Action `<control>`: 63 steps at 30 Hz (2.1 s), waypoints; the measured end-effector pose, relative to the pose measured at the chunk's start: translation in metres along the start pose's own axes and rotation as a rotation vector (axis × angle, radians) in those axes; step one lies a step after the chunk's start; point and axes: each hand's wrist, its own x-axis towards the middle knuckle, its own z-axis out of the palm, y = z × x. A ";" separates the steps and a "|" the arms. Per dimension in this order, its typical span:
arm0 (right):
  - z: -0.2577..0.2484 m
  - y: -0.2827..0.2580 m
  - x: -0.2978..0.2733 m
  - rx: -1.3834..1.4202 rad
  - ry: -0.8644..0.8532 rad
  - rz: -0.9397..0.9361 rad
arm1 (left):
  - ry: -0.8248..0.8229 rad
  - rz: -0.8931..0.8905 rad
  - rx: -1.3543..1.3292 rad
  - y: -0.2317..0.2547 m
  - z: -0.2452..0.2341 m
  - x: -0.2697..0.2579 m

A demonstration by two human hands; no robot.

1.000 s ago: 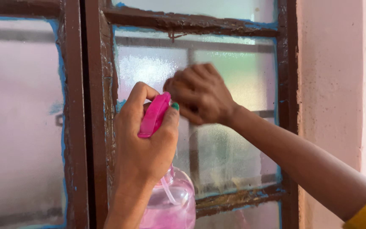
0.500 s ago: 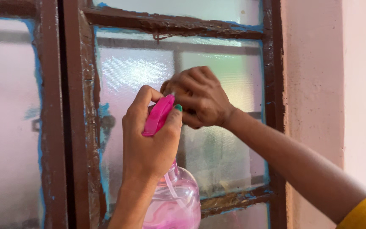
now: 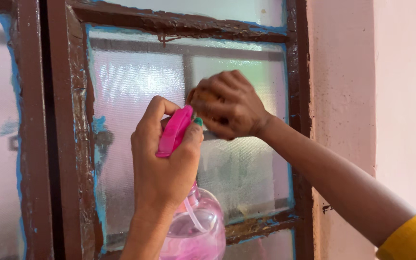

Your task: The person wipes the panes and frame of a window with a cloth, periodically applying liquid from a spray bottle.

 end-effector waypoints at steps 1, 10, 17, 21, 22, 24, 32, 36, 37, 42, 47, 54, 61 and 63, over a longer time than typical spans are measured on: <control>0.000 0.000 -0.002 -0.001 0.000 0.000 | 0.000 0.000 -0.001 0.000 0.001 -0.001; -0.008 -0.022 -0.013 -0.043 0.061 0.315 | -0.021 0.010 -0.082 -0.005 0.008 -0.006; -0.014 0.004 -0.024 -0.070 0.060 0.296 | -0.017 0.023 -0.041 -0.006 0.015 -0.011; -0.012 -0.011 -0.028 -0.184 0.085 0.527 | -0.043 0.005 -0.078 -0.005 0.018 -0.010; -0.016 -0.013 -0.029 -0.185 0.088 0.524 | -0.041 0.009 -0.078 -0.005 0.019 -0.009; -0.025 -0.013 -0.034 0.018 -0.006 0.063 | -0.042 0.036 -0.082 -0.004 0.024 -0.007; -0.012 -0.014 -0.043 -0.175 0.127 0.485 | -0.039 0.035 -0.031 -0.003 0.042 -0.007; -0.027 -0.007 -0.052 -0.062 0.048 0.188 | -0.057 0.010 -0.140 -0.004 0.043 -0.008; -0.030 0.001 -0.052 -0.064 0.048 0.187 | -0.057 0.012 -0.142 -0.004 0.044 -0.007; -0.030 0.011 -0.055 -0.131 0.142 0.485 | -0.009 0.071 -0.048 -0.006 0.047 -0.008; -0.025 -0.010 -0.063 -0.184 0.159 0.495 | -0.048 -0.037 -0.130 -0.008 0.048 -0.011; -0.031 0.016 -0.069 -0.153 0.159 0.509 | -0.095 -0.097 -0.176 -0.009 0.058 -0.013; -0.029 -0.007 -0.068 -0.183 0.180 0.481 | -0.092 -0.037 -0.153 -0.006 0.063 -0.012; -0.036 -0.006 -0.070 -0.083 0.115 0.282 | -0.078 0.073 -0.176 -0.005 0.068 -0.011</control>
